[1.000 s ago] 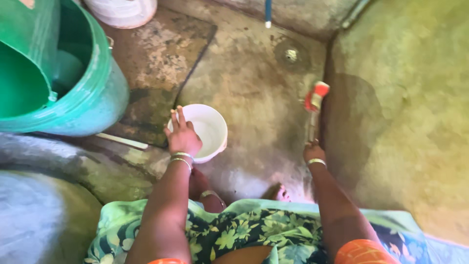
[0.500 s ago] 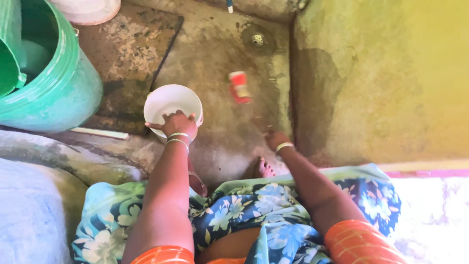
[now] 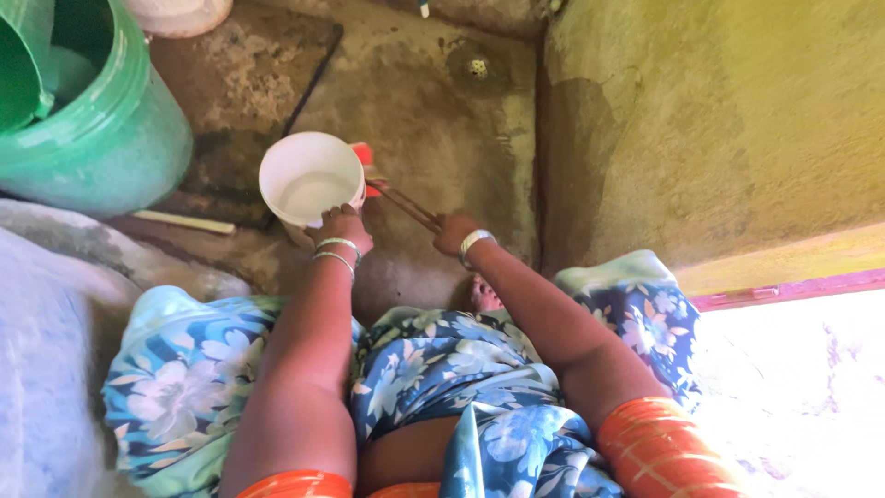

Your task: The person cleans a concrete floor and drain area by scrubbing with a handheld brush and pouring water from a bucket and a smaller container.

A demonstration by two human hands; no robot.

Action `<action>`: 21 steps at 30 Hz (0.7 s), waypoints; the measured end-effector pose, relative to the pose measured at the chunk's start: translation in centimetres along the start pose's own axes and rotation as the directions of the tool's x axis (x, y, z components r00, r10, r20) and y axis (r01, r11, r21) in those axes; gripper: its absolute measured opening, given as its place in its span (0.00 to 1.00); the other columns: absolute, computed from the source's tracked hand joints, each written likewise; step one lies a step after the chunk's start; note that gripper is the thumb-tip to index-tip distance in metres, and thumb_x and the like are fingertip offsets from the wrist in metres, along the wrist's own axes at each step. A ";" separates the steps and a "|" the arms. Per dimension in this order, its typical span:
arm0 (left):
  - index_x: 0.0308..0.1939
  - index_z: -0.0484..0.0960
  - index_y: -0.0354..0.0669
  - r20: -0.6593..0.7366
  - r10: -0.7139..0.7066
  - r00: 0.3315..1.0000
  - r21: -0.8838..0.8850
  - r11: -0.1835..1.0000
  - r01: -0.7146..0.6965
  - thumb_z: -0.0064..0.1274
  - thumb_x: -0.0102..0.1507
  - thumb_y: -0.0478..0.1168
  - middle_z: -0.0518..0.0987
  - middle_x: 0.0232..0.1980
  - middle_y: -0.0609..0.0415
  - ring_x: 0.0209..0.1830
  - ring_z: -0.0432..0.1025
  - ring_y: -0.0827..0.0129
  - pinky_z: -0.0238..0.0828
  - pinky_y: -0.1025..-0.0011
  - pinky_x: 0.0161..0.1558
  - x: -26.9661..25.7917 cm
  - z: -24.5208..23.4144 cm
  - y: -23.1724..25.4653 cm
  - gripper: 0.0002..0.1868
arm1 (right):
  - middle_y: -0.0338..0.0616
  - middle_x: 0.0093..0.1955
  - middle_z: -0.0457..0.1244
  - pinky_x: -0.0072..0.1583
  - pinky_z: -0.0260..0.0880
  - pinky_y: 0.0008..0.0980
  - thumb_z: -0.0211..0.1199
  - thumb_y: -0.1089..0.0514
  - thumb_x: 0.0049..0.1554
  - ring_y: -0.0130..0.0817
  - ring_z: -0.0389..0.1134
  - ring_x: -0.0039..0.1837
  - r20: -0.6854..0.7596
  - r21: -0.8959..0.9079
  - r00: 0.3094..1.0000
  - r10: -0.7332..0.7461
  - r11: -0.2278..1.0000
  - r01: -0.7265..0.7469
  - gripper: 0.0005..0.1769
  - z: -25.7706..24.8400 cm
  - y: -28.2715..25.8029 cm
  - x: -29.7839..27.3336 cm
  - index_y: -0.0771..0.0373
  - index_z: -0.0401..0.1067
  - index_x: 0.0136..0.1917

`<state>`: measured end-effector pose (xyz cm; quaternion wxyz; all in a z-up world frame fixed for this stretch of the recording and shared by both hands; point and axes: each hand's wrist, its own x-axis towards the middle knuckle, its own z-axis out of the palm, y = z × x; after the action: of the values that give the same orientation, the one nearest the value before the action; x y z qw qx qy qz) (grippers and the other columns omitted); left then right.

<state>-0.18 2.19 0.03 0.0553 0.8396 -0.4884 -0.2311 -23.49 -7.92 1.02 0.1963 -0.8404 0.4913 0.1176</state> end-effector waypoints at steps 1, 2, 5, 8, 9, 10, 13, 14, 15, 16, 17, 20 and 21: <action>0.69 0.66 0.43 0.036 -0.010 0.999 0.045 0.999 0.009 0.59 0.58 0.48 0.68 0.72 0.45 0.75 0.60 0.51 0.43 0.26 0.68 -0.4 -0.1 0.2 0.37 | 0.60 0.63 0.66 0.63 0.70 0.48 0.63 0.51 0.49 0.58 0.69 0.62 -0.061 -0.019 0.998 -0.033 0.999 0.032 0.31 -1.6 -0.9 -0.9 0.52 0.72 0.68; 0.70 0.68 0.47 0.068 -0.013 0.998 0.099 0.995 0.007 0.57 0.60 0.47 0.70 0.73 0.46 0.75 0.62 0.51 0.42 0.27 0.71 -0.4 -0.7 0.6 0.34 | 0.56 0.62 0.66 0.62 0.71 0.49 0.60 0.52 0.51 0.56 0.69 0.61 -0.098 0.002 0.995 0.001 1.000 -0.001 0.29 -3.2 -1.4 -1.7 0.47 0.73 0.67; 0.76 0.62 0.50 0.126 -0.076 0.989 0.128 0.990 0.060 0.57 0.62 0.51 0.70 0.73 0.45 0.75 0.62 0.48 0.41 0.28 0.73 -0.5 -2.4 2.2 0.39 | 0.50 0.60 0.69 0.61 0.71 0.50 0.55 0.54 0.54 0.53 0.70 0.61 -0.187 0.040 0.979 0.077 0.997 -0.071 0.26 -6.6 -0.2 -2.8 0.38 0.76 0.65; 0.78 0.55 0.48 0.082 -0.113 0.990 0.053 0.993 0.109 0.57 0.62 0.55 0.67 0.74 0.46 0.75 0.59 0.48 0.42 0.27 0.71 0.7 -3.3 4.9 0.45 | 0.52 0.59 0.70 0.63 0.70 0.47 0.62 0.45 0.56 0.53 0.70 0.61 -0.206 0.066 0.969 0.135 0.990 -0.124 0.21 -7.1 5.3 -2.5 0.46 0.77 0.62; 0.78 0.53 0.47 0.061 -0.120 0.991 0.021 0.993 0.119 0.57 0.62 0.56 0.65 0.74 0.47 0.76 0.57 0.49 0.43 0.27 0.70 1.2 -3.2 5.6 0.46 | 0.53 0.59 0.69 0.62 0.69 0.49 0.62 0.46 0.57 0.54 0.69 0.61 -0.227 0.121 0.957 0.182 0.980 -0.157 0.20 -6.7 7.6 -2.5 0.46 0.76 0.62; 0.78 0.54 0.47 0.043 -0.103 0.994 0.001 0.995 0.103 0.57 0.62 0.56 0.66 0.74 0.46 0.77 0.56 0.49 0.44 0.28 0.70 1.6 -2.8 6.3 0.45 | 0.53 0.60 0.68 0.61 0.68 0.50 0.61 0.47 0.57 0.55 0.68 0.61 -0.243 0.163 0.944 0.224 0.969 -0.188 0.20 -6.5 9.7 -2.3 0.47 0.76 0.62; 0.78 0.56 0.45 -0.021 -0.059 0.998 -0.043 0.997 0.058 0.57 0.62 0.56 0.64 0.76 0.43 0.79 0.52 0.47 0.45 0.29 0.70 2.9 -1.3 6.7 0.45 | 0.55 0.58 0.69 0.59 0.71 0.52 0.58 0.58 0.52 0.55 0.70 0.60 -0.300 0.147 0.846 0.441 0.898 -0.415 0.27 -4.7 14.1 -0.2 0.47 0.76 0.64; 0.78 0.54 0.45 -0.060 -0.048 0.997 -0.052 0.998 0.044 0.57 0.61 0.55 0.62 0.77 0.43 0.80 0.49 0.47 0.43 0.29 0.70 3.4 -0.9 6.3 0.47 | 0.57 0.58 0.69 0.58 0.72 0.50 0.59 0.57 0.53 0.55 0.71 0.59 -0.274 0.125 0.836 0.475 0.880 -0.459 0.23 -4.0 14.8 1.2 0.53 0.77 0.62; 0.78 0.53 0.44 -0.099 -0.037 0.994 -0.061 0.998 0.031 0.58 0.60 0.55 0.60 0.78 0.44 0.81 0.46 0.46 0.42 0.29 0.69 3.8 -0.3 5.9 0.48 | 0.58 0.58 0.69 0.58 0.73 0.49 0.59 0.55 0.54 0.55 0.72 0.59 -0.249 0.100 0.824 0.508 0.860 -0.500 0.20 -3.1 15.1 2.7 0.58 0.78 0.59; 0.77 0.53 0.43 -0.156 -0.007 0.988 -0.033 0.999 0.001 0.57 0.60 0.56 0.59 0.79 0.44 0.81 0.45 0.46 0.40 0.29 0.69 4.4 0.0 5.0 0.48 | 0.60 0.58 0.69 0.57 0.75 0.47 0.60 0.54 0.55 0.55 0.73 0.58 -0.227 0.077 0.811 0.539 0.840 -0.537 0.19 -2.4 15.2 4.3 0.63 0.79 0.56; 0.77 0.54 0.42 -0.211 0.025 0.977 -0.003 1.000 -0.026 0.56 0.60 0.56 0.58 0.79 0.44 0.81 0.43 0.45 0.39 0.29 0.69 4.9 0.1 3.8 0.47 | 0.59 0.57 0.70 0.57 0.74 0.48 0.59 0.54 0.55 0.55 0.73 0.58 -0.230 0.056 0.857 0.461 0.886 -0.461 0.18 -1.5 15.1 5.7 0.62 0.79 0.56; 0.77 0.58 0.40 -0.307 0.042 0.951 -0.019 0.999 -0.050 0.49 0.63 0.61 0.57 0.80 0.44 0.83 0.41 0.47 0.35 0.30 0.73 5.7 0.1 0.5 0.44 | 0.58 0.54 0.70 0.55 0.73 0.52 0.55 0.55 0.56 0.56 0.72 0.55 -0.238 0.010 0.944 0.229 0.972 -0.234 0.17 2.9 11.1 9.8 0.59 0.79 0.54; 0.76 0.59 0.39 -0.316 0.046 0.948 -0.016 0.998 -0.054 0.48 0.64 0.63 0.57 0.80 0.42 0.82 0.41 0.45 0.34 0.31 0.73 6.0 -0.2 -0.3 0.44 | 0.57 0.53 0.70 0.54 0.73 0.54 0.53 0.55 0.57 0.56 0.72 0.54 -0.240 -0.003 0.959 0.152 0.987 -0.158 0.17 4.0 8.9 11.0 0.58 0.79 0.53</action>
<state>2.64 -2.72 -1.93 0.1487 0.8523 -0.4918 -0.0986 -25.88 -18.66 -8.73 0.1165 -0.8095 0.5743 0.0361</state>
